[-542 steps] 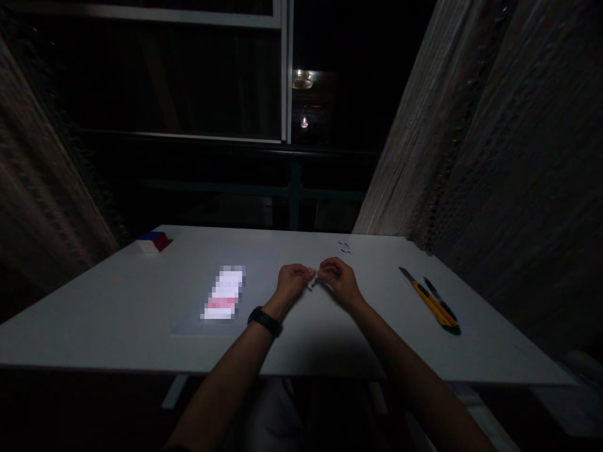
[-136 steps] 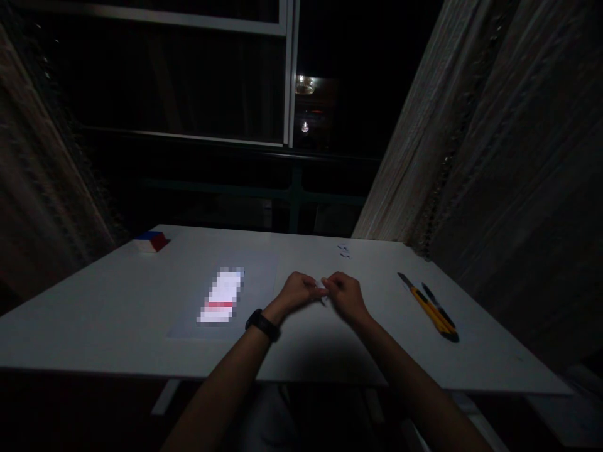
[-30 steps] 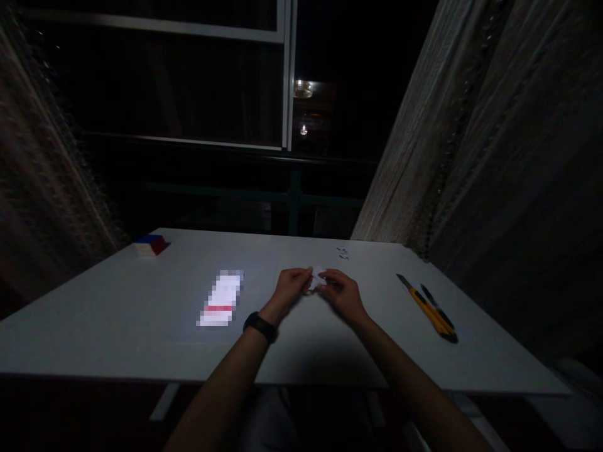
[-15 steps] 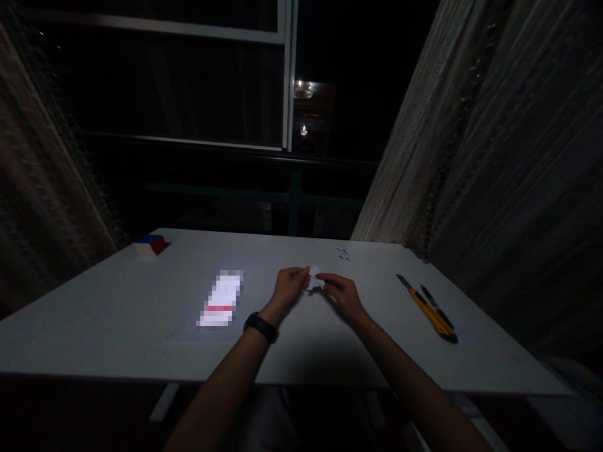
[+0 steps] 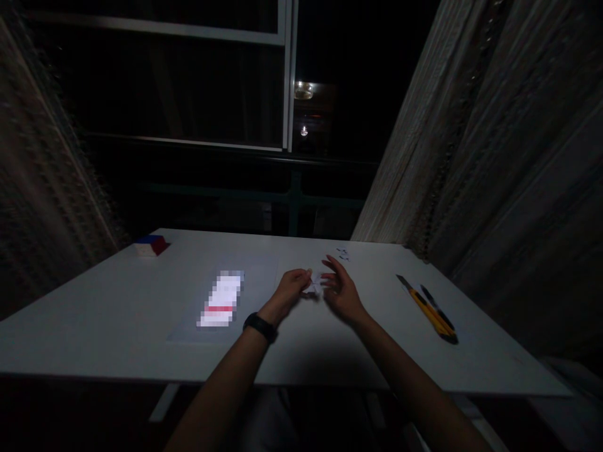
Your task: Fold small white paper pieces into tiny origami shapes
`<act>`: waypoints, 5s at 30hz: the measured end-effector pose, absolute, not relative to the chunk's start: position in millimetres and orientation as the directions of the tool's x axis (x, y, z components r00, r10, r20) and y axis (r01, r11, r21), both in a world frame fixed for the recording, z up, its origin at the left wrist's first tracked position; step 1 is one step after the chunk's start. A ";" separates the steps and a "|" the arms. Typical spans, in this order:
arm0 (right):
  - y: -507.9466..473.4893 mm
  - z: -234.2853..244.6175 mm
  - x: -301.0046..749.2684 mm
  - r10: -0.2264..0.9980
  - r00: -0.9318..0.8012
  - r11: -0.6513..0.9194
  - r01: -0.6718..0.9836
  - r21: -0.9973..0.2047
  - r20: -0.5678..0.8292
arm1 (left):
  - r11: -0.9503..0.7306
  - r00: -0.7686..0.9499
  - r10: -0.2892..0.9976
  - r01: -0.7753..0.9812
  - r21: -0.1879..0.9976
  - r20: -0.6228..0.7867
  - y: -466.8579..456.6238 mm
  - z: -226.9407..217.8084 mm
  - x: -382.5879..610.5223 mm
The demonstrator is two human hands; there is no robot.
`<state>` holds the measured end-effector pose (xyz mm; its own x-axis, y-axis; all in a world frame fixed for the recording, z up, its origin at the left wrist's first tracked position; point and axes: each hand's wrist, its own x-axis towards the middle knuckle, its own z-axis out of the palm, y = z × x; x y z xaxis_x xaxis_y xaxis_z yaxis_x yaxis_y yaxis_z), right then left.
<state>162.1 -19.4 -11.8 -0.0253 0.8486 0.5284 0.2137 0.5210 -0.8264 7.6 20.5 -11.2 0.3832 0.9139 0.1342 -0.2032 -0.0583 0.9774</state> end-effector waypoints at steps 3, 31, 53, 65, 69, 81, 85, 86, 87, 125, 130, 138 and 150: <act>-19.8 -10.7 164.6 0.856 -0.144 0.515 0.156 -0.843 0.496 | 0.030 0.487 0.868 -0.251 0.967 0.100 18.5 -13.3 6.9; -15.9 -10.1 163.1 0.975 0.007 0.219 0.101 -0.970 0.221 | -0.176 0.364 0.912 -0.063 0.982 0.187 15.7 0.3 7.0; -11.1 -13.1 160.8 0.959 0.153 0.246 -0.033 -0.969 0.238 | -0.088 0.148 0.982 -0.207 0.974 0.120 16.1 -2.1 10.0; -10.1 -13.4 161.1 0.922 0.265 0.293 0.001 -0.956 0.283 | 0.007 0.227 0.972 -0.290 0.957 0.062 11.9 -2.5 10.9; -12.4 -9.6 158.7 0.902 0.307 0.313 0.023 -0.950 0.304 | 0.005 0.290 0.952 -0.337 0.942 0.099 10.9 -2.2 10.8; -14.6 -6.8 158.4 0.852 0.368 0.373 0.075 -0.925 0.374 | -0.058 0.307 0.939 -0.293 0.954 0.152 10.7 0.1 10.3; -15.8 -5.7 158.3 0.887 0.299 0.360 0.034 -0.932 0.353 | -0.042 0.278 0.951 -0.316 0.948 0.134 11.9 -0.4 11.4; -16.2 -5.8 158.2 0.901 0.273 0.347 0.016 -0.938 0.338 | -0.039 0.265 0.956 -0.320 0.947 0.128 12.2 -0.5 11.3; -16.6 -6.1 158.1 0.913 0.249 0.333 -0.002 -0.943 0.322 | -0.038 0.253 0.959 -0.320 0.946 0.125 12.5 -0.6 11.2; -27.1 0.6 157.6 0.998 -0.059 0.015 -0.301 -0.953 0.035 | -0.249 0.235 0.924 -0.232 0.940 0.303 6.3 8.0 8.0; -23.0 -2.4 157.7 0.995 0.006 0.102 -0.273 -0.957 0.104 | -0.256 0.264 0.909 -0.254 0.933 0.322 4.6 13.0 4.3; -19.0 -8.4 160.7 0.978 0.000 0.208 -0.079 -0.975 0.209 | -0.162 0.178 0.965 -0.183 0.970 0.194 13.8 4.8 3.9; -17.5 -7.5 159.5 0.964 -0.038 0.260 -0.038 -0.965 0.262 | -0.087 0.173 0.977 -0.229 0.970 0.128 10.9 5.7 7.7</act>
<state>159.5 -17.5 -7.5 -0.0380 0.9644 0.2617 -0.0380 0.2603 -0.9648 7.7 10.9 5.7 0.1727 0.9766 0.1281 -0.2289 -0.0867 0.9696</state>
